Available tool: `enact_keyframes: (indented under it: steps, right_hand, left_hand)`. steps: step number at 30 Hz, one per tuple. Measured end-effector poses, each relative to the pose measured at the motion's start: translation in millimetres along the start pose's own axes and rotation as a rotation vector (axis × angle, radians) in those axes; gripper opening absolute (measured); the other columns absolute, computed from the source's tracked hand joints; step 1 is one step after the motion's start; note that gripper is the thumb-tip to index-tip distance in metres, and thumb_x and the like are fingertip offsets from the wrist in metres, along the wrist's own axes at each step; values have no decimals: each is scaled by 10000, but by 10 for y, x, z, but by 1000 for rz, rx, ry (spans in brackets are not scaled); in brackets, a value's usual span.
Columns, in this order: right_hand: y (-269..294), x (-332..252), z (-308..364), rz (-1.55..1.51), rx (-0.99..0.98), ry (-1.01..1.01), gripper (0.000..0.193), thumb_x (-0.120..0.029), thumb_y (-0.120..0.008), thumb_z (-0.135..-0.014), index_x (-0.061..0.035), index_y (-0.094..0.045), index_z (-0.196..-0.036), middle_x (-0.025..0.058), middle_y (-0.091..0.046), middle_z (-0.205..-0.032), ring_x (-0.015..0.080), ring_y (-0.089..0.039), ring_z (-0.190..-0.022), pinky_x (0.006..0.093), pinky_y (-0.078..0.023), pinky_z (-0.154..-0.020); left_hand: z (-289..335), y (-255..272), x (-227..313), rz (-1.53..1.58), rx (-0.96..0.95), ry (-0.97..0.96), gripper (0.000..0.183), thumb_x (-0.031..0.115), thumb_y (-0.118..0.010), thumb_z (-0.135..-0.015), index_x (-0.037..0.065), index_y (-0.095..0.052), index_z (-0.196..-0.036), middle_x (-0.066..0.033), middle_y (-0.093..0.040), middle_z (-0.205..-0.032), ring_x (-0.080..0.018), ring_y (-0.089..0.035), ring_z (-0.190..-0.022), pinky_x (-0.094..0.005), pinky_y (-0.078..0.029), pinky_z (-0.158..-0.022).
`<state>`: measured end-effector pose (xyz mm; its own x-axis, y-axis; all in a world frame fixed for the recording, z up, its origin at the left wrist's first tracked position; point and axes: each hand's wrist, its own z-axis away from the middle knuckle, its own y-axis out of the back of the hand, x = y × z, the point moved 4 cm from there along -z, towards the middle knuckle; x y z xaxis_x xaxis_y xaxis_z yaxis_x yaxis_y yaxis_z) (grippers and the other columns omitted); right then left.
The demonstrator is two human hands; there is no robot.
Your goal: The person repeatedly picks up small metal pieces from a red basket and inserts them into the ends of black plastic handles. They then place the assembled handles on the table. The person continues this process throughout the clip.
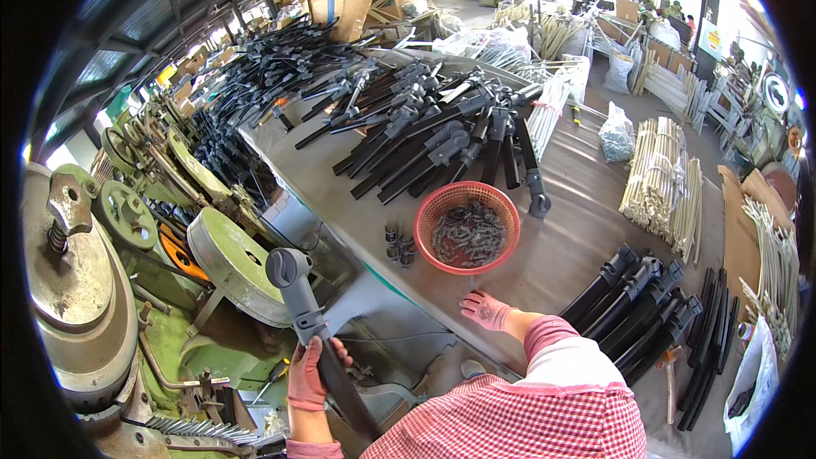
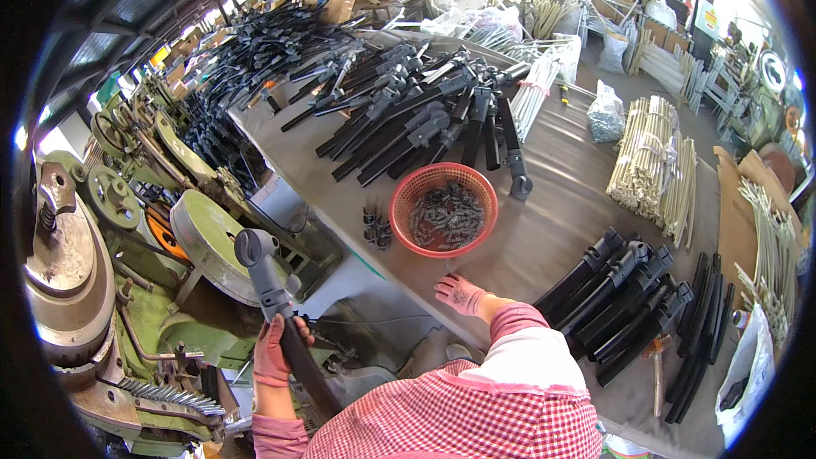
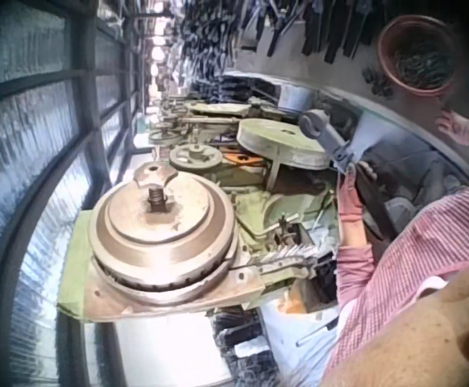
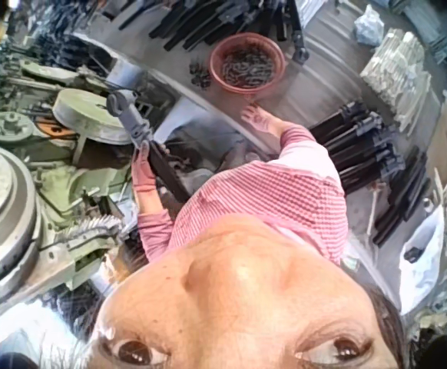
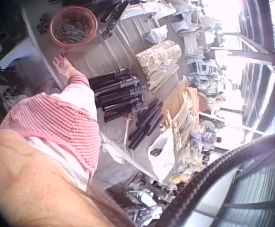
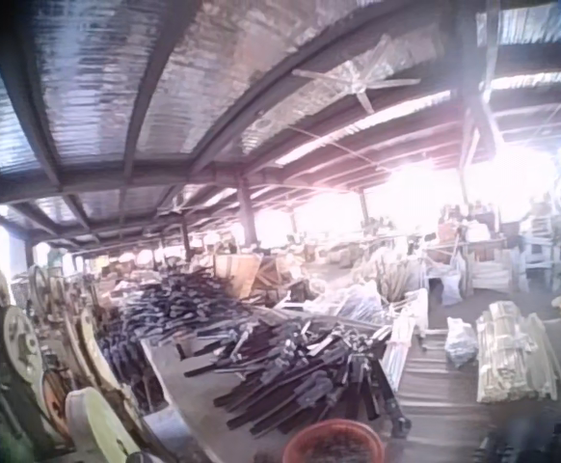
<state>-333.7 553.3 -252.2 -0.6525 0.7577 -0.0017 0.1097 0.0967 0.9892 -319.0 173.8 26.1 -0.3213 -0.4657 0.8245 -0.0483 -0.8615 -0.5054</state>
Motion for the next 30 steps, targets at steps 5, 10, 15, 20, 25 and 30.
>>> enact_keyframes:
  steps: [5, 10, 15, 20, 25, 30]
  right_hand:
    - [337, -68, 109, 13, 103, -136, 493, -267, -608, -829, -78, -562, -1282, 126, -528, -1339, 308, -467, -1275, 482, -355, -1102]
    - [397, -20, 73, -37, 130, -581, 589, -372, -647, -839, -61, -525, -1325, 133, -510, -1356, 311, -448, -1273, 480, -347, -1086]
    - [212, -29, 40, -7, -55, -570, 515, -366, -601, -887, -84, -541, -1314, 128, -509, -1361, 302, -470, -1242, 459, -384, -1041]
    - [206, -62, 207, -7, -122, -555, 448, -364, -609, -887, -112, -601, -1257, 116, -538, -1318, 293, -520, -1200, 450, -433, -996]
    - [320, -101, 455, -72, 34, -506, 446, -377, -615, -876, -126, -608, -1245, 128, -521, -1344, 311, -513, -1213, 456, -401, -1030]
    - [340, 442, 922, -159, 18, -1072, 528, -308, -540, -904, -117, -490, -1394, 177, -415, -1468, 384, -403, -1345, 519, -291, -1126]
  left_hand:
    - [295, 190, -283, -101, -135, 234, 521, 344, -685, -920, -12, -498, -1253, -157, -660, -855, -308, -677, -672, -428, -583, -647]
    - [447, 188, -762, -87, -64, 401, 450, 219, -718, -901, -22, -515, -1223, -182, -667, -864, -297, -672, -731, -457, -585, -679]
    - [403, 0, -750, -123, -163, 405, 394, 120, -755, -843, -28, -526, -1127, -188, -659, -844, -293, -674, -733, -458, -591, -685]
    - [367, -144, -705, -276, -127, 347, 459, -4, -759, -774, -34, -511, -1159, -164, -656, -827, -277, -680, -677, -436, -600, -631]
    - [297, -262, -732, -321, -116, 342, 478, -31, -752, -760, -34, -505, -1169, -151, -654, -818, -276, -677, -613, -423, -597, -577]
    - [231, -320, -731, -352, -132, 330, 480, -21, -755, -766, -32, -504, -1175, -144, -651, -812, -282, -677, -614, -430, -591, -560]
